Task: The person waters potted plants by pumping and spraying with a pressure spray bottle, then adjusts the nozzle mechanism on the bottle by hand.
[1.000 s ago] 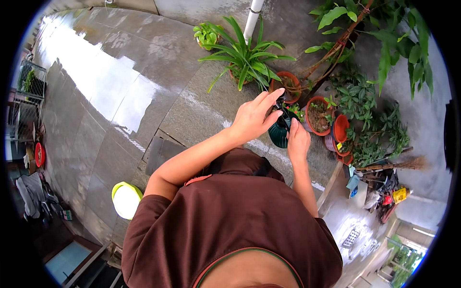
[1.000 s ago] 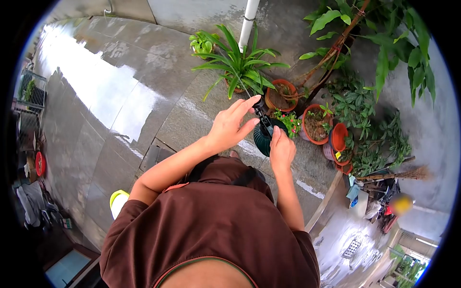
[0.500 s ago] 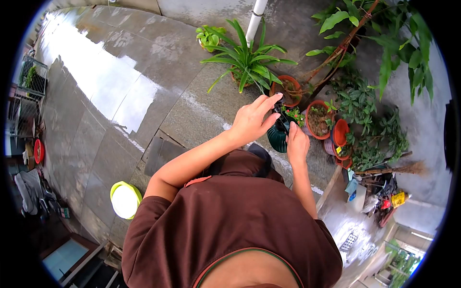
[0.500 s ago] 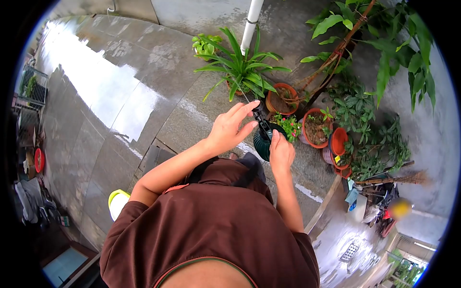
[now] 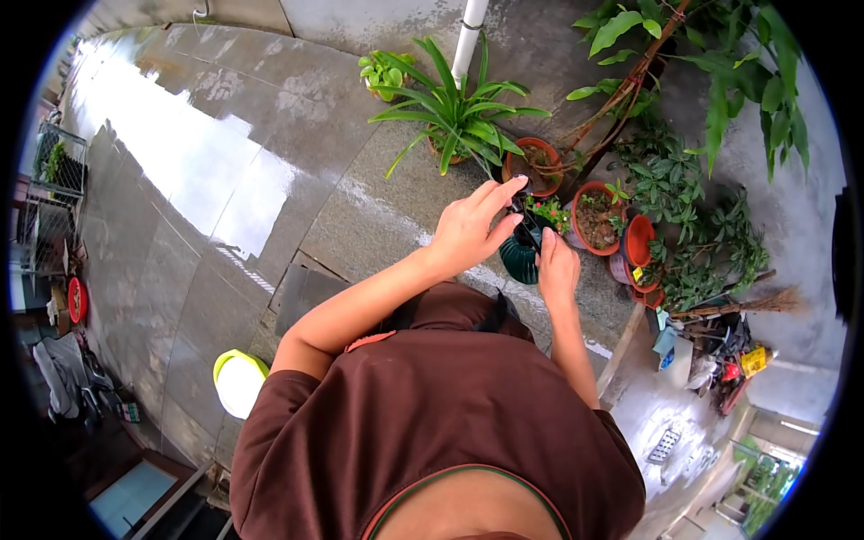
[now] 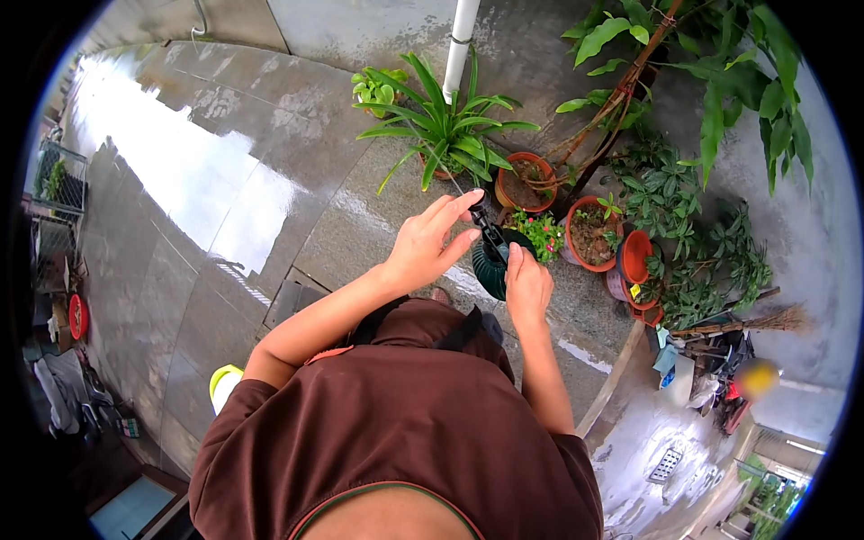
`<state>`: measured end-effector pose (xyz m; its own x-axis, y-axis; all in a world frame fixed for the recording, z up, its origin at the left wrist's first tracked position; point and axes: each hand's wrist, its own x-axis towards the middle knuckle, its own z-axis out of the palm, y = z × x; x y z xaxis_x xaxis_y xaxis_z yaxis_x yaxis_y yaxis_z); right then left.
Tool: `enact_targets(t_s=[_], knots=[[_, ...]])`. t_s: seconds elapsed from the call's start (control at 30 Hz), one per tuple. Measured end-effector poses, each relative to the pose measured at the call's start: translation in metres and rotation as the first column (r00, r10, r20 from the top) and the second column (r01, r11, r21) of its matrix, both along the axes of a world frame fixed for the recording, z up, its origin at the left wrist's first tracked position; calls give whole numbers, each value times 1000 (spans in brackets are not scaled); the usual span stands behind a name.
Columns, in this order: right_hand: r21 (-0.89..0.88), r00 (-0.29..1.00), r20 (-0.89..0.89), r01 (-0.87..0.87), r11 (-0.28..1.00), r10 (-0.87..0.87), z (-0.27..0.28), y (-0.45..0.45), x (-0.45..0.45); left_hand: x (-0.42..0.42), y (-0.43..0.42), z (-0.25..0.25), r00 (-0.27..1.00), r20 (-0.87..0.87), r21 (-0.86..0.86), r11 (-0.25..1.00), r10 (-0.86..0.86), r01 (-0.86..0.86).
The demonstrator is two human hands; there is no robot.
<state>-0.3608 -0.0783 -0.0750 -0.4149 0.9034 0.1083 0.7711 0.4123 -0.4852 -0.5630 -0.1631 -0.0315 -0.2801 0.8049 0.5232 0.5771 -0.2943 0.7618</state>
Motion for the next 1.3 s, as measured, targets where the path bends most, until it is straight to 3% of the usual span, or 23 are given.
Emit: enact_targets(t_s=[0.77,0.9,1.1,1.3], knots=[[-39,998,-55,29,999,-31,18,-3,-7,2,-3,15,1000,3,-43,999,-4,4],[-41,998,-49,42,998,-44,15,-4,-2,5,1,9,999,26,21,1000,-21,20],[-40,997,13,72,997,-71,10,-3,11,7,2,8,998,-7,-25,998,-57,56],[-24,967,211,150,988,-142,2,-2,37,9,4,2,990,-66,-130,984,-129,119]])
